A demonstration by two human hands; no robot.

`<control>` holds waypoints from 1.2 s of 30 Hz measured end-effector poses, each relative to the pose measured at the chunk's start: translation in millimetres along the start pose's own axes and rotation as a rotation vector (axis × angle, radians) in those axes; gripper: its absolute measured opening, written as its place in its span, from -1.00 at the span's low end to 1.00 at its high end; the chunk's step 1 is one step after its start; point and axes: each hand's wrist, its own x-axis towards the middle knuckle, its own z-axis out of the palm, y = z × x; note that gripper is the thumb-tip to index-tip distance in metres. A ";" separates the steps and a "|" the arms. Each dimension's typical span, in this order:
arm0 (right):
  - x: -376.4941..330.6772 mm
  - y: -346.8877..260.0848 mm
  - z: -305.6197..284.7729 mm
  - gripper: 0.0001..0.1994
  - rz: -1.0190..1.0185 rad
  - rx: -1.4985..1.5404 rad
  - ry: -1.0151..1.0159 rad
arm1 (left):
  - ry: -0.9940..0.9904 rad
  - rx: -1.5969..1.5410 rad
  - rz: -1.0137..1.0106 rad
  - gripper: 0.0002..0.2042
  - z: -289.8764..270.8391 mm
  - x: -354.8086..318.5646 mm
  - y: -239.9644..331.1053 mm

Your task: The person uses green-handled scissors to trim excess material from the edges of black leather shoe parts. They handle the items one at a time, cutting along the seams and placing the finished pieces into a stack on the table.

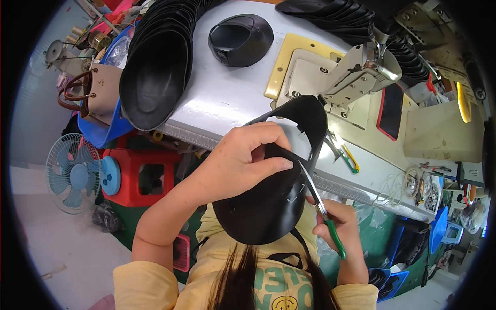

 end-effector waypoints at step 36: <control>-9.5 3.1 -13.3 -0.38 0.211 0.338 -0.191 | 0.268 -0.641 -0.221 -0.61 -34.8 -80.4 -54.2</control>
